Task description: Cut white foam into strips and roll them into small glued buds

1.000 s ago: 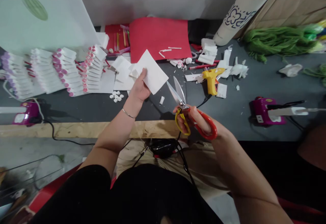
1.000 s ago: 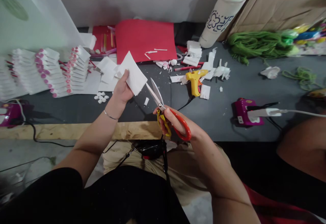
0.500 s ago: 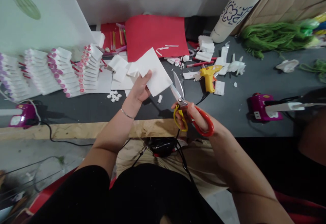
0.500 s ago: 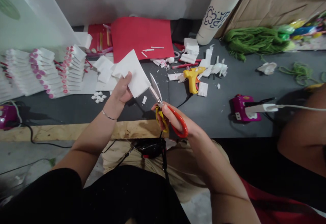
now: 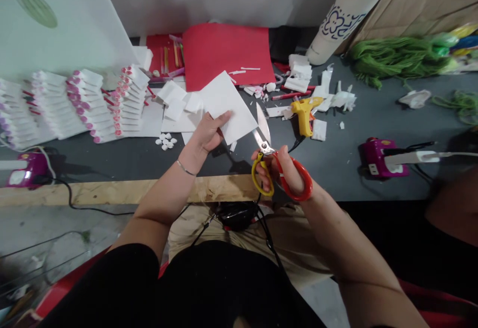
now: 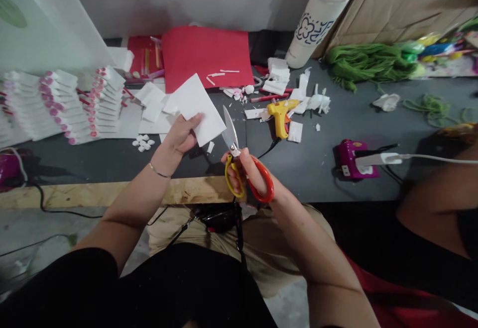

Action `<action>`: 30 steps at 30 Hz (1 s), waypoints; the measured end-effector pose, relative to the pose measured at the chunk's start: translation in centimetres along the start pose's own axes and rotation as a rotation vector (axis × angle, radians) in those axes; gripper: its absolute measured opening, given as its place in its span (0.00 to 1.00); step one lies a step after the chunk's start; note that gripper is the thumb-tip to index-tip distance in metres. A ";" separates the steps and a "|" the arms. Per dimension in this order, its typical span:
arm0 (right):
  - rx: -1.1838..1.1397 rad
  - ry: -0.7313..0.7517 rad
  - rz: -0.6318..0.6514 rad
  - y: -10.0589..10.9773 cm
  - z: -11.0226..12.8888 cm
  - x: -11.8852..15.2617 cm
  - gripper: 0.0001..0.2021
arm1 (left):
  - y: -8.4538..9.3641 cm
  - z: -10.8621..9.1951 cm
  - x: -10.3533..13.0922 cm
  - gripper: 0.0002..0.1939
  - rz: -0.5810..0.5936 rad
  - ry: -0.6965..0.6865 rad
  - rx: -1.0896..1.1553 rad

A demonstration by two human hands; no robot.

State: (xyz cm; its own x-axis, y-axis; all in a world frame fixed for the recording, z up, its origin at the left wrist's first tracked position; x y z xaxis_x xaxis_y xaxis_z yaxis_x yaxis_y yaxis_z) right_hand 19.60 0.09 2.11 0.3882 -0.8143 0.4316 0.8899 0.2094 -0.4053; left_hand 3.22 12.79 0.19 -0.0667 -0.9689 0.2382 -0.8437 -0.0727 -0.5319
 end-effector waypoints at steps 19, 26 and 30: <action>0.051 0.040 0.013 -0.6 0.2 0.5 0.34 | 0.1 0.3 0.0 0.24 -0.035 0.042 0.031; 0.010 0.026 -0.004 0.0 -0.6 0.0 0.37 | -0.6 0.2 0.6 0.23 0.010 0.057 0.059; -0.024 0.031 -0.032 0.3 -0.7 0.1 0.38 | -1.1 0.6 1.0 0.22 0.054 0.104 0.006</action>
Point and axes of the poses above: each hand's wrist, its own x-axis away from the middle knuckle, its own y-axis out of the back of the hand, z = x × y, the point moved 8 cm from there along -x, towards the middle knuckle, and after that the axes turned 4 degrees about -z, right-handed, at the moved point
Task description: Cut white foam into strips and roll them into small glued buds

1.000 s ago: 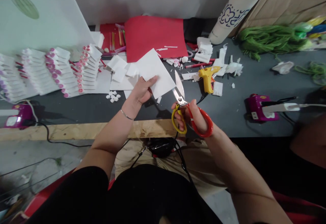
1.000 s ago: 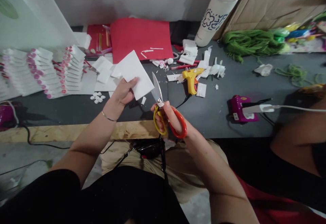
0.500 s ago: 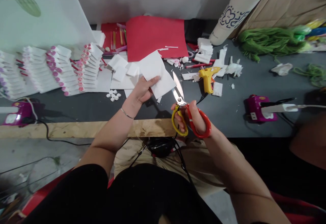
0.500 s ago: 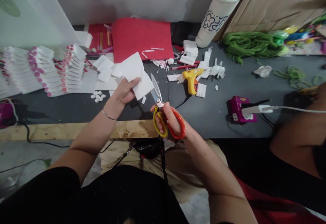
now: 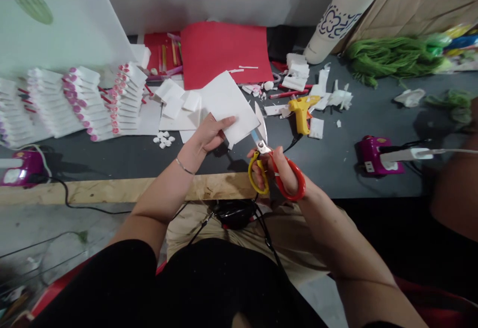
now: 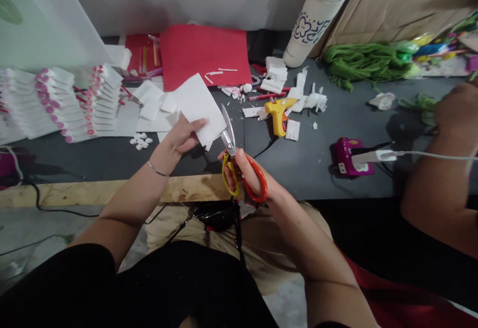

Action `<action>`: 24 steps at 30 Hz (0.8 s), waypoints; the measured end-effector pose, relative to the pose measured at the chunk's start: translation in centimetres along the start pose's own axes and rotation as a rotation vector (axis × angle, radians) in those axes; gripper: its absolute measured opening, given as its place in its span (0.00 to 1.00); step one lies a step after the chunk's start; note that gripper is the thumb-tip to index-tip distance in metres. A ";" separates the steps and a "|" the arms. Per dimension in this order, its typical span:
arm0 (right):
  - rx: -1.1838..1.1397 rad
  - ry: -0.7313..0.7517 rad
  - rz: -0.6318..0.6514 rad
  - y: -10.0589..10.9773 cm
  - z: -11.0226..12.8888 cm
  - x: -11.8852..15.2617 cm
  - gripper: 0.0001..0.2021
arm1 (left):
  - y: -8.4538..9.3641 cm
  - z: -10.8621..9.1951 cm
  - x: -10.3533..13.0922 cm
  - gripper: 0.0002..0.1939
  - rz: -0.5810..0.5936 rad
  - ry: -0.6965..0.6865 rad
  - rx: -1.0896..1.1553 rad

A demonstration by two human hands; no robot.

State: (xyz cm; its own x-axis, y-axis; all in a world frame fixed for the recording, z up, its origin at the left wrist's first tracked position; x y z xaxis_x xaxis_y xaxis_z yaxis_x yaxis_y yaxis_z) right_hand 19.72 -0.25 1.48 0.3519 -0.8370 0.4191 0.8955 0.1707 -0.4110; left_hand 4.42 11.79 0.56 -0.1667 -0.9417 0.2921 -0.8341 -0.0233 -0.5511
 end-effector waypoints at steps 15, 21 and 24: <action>0.020 0.032 -0.019 -0.4 1.2 0.2 0.44 | -0.9 0.3 0.6 0.30 0.038 -0.033 -0.118; 0.015 -0.002 -0.032 -0.2 1.7 0.5 0.45 | -0.8 0.0 0.4 0.29 0.047 -0.069 -0.121; 0.037 -0.011 -0.034 0.0 1.6 0.5 0.45 | -0.8 -0.4 0.4 0.31 0.060 -0.099 -0.132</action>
Point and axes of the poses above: each hand's wrist, its own x-axis away from the middle knuckle, its own y-axis out of the back of the hand, z = x × y, the point moved 8 cm from there along -x, towards the middle knuckle, and after that the axes turned 4 degrees about -z, right-handed, at the moved point
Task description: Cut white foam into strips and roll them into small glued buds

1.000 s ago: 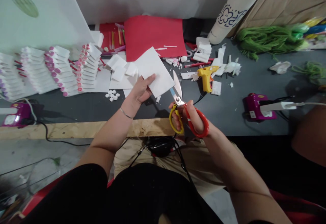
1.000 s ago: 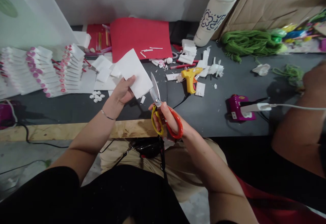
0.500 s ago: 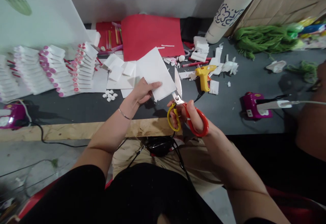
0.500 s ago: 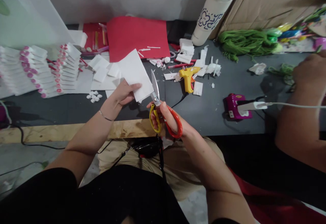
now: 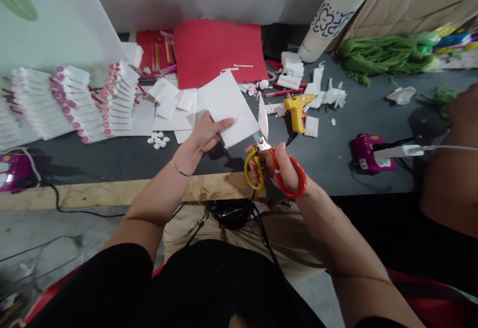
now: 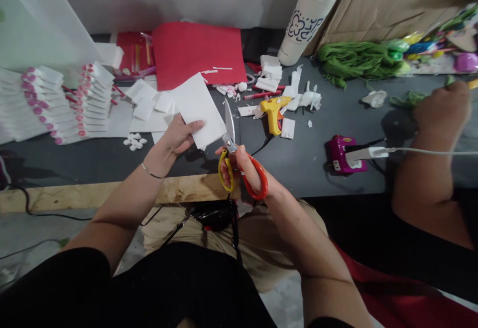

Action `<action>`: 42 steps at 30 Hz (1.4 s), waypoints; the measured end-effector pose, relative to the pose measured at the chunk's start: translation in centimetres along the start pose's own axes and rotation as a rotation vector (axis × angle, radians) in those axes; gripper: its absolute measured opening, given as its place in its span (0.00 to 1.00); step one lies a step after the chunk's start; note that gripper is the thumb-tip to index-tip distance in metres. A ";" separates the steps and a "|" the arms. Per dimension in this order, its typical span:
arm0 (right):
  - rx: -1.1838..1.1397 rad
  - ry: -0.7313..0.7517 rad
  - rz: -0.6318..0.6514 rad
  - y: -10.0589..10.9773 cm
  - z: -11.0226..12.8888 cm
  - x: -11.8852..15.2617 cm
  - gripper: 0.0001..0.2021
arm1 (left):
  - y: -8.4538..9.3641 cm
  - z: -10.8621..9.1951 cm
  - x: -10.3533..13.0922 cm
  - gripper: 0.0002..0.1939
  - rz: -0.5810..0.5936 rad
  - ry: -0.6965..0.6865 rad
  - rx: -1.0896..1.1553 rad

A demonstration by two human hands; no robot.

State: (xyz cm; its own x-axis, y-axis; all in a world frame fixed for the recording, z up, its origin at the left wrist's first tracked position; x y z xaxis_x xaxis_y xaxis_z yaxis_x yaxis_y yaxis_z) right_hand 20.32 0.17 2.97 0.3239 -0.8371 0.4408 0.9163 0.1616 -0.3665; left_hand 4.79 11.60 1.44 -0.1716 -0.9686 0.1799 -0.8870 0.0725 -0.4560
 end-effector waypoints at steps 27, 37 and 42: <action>-0.014 0.065 -0.036 0.2 -1.1 -0.5 0.41 | 0.2 0.0 -0.4 0.34 0.082 -0.016 -0.065; -0.045 0.055 0.040 -0.6 -0.5 -0.2 0.44 | -0.1 0.0 0.0 0.33 0.115 0.012 -0.099; -0.051 0.052 0.074 -0.7 -0.6 -0.4 0.42 | -0.6 0.3 0.3 0.32 0.148 0.051 -0.100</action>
Point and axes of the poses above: each hand's wrist, its own x-axis away from the middle knuckle, its own y-axis out of the back of the hand, z = x × y, the point moved 8 cm from there along -x, towards the middle knuckle, and after that the axes turned 4 degrees about -z, right-handed, at the moved point
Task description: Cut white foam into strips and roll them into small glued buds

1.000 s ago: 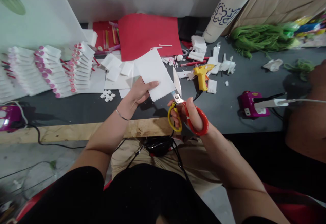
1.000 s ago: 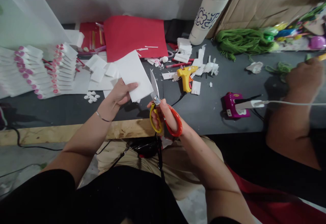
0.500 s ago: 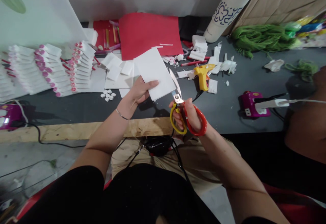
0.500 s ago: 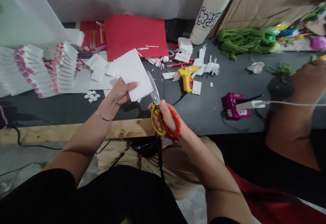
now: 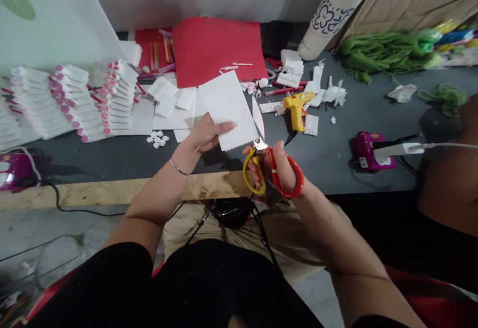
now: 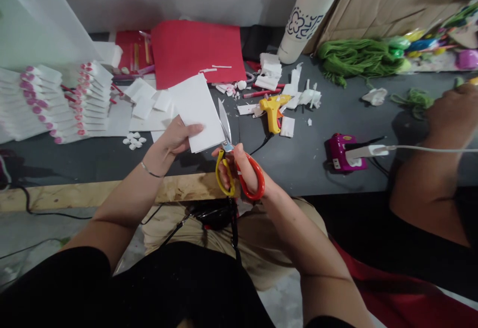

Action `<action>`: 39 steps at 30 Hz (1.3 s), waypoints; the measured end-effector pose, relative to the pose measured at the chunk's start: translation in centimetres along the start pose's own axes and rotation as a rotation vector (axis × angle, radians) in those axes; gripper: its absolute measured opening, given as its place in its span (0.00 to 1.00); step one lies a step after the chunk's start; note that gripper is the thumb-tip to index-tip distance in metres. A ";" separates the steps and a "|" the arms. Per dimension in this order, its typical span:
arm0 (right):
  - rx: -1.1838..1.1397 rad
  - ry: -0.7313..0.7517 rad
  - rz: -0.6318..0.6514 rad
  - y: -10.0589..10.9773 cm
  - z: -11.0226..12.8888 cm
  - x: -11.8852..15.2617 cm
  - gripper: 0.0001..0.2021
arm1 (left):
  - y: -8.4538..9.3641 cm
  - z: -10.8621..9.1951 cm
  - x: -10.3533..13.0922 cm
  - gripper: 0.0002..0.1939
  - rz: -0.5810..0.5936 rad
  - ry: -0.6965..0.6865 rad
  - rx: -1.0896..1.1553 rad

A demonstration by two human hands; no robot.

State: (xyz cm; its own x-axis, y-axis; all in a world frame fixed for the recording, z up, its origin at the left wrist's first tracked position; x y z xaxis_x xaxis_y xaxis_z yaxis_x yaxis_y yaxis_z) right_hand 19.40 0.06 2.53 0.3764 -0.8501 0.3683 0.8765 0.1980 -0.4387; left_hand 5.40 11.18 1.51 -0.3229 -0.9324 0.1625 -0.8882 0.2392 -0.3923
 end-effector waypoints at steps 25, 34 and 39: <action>-0.004 0.042 -0.070 -0.5 0.3 -0.5 0.42 | -0.3 0.3 0.2 0.34 0.032 0.002 -0.062; -0.009 0.127 -0.085 -0.5 1.1 -0.1 0.39 | 0.2 0.4 0.2 0.31 -0.059 0.024 -0.016; 0.032 0.122 -0.026 -1.2 0.8 -0.2 0.38 | 0.2 0.5 0.1 0.31 -0.068 0.019 0.016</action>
State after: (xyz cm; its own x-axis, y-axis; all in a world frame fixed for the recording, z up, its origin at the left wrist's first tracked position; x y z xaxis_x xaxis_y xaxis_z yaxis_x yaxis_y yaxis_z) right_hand 18.49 0.41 3.61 0.3161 -0.9078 0.2758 0.8953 0.1892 -0.4033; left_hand 5.37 10.98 0.95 -0.2680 -0.9411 0.2062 -0.9032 0.1709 -0.3938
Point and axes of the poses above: each hand's wrist, its own x-axis away from the middle knuckle, its own y-axis out of the back of the hand, z = x × y, the point moved 8 cm from there along -x, towards the middle knuckle, and after that the axes turned 4 degrees about -z, right-handed, at the moved point
